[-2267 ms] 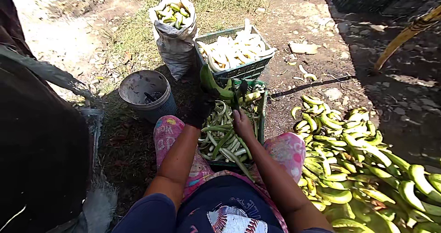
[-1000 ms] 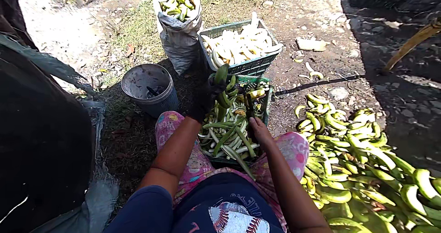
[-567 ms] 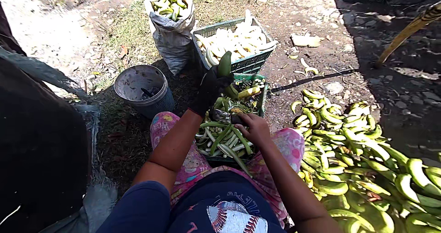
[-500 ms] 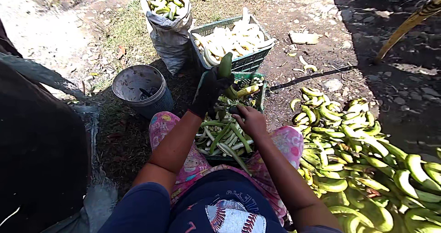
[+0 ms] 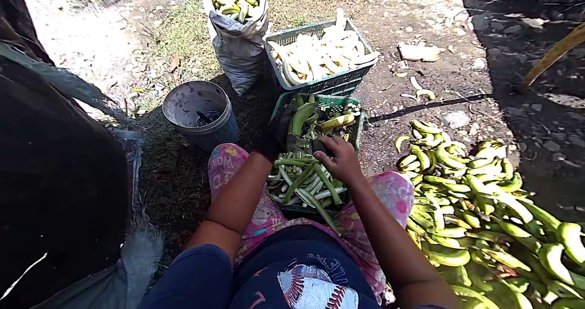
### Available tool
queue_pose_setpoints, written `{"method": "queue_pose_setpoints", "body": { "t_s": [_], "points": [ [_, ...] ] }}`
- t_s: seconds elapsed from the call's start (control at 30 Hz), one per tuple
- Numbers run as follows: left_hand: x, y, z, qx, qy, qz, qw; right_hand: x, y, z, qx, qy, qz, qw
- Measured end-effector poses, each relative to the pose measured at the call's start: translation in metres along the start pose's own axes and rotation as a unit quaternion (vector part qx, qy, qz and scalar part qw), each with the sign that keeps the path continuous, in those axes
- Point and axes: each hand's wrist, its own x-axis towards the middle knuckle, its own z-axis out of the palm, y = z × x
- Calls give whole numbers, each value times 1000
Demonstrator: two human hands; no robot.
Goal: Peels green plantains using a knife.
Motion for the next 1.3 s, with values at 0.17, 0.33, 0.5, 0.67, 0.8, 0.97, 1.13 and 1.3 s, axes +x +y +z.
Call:
{"method": "queue_pose_setpoints", "body": {
  "t_s": [0.17, 0.33, 0.5, 0.67, 0.8, 0.97, 1.13, 1.3],
  "points": [
    [-69, -36, 19, 260, 49, 88, 960, 30, 25, 1, -74, 25, 111, 991],
    [-66, -65, 12, -44, 21, 22, 999, 38, 33, -4, -1, 74, 259, 963],
    [-77, -40, -15, 144, 97, 103, 979, -16, 10, 11, 4, -37, 60, 997],
    [-63, -37, 14, 113, 39, 114, 986, 4, 19, 2, -73, 32, 44, 996],
    [-82, -58, 26, -59, -58, 18, 996, 39, 34, -17, -92, 150, 148, 973],
    [-68, -54, -6, 72, 83, 111, 988, -2, 2, 8, -33, 36, 96, 994],
    [-22, -17, 15, 161, 224, 234, 932, -20, -7, 21, -31, 54, 41, 997],
    [-79, -43, 20, 148, 0, 122, 981, 43, 24, -23, -114, 115, 51, 985]
  ]
}}
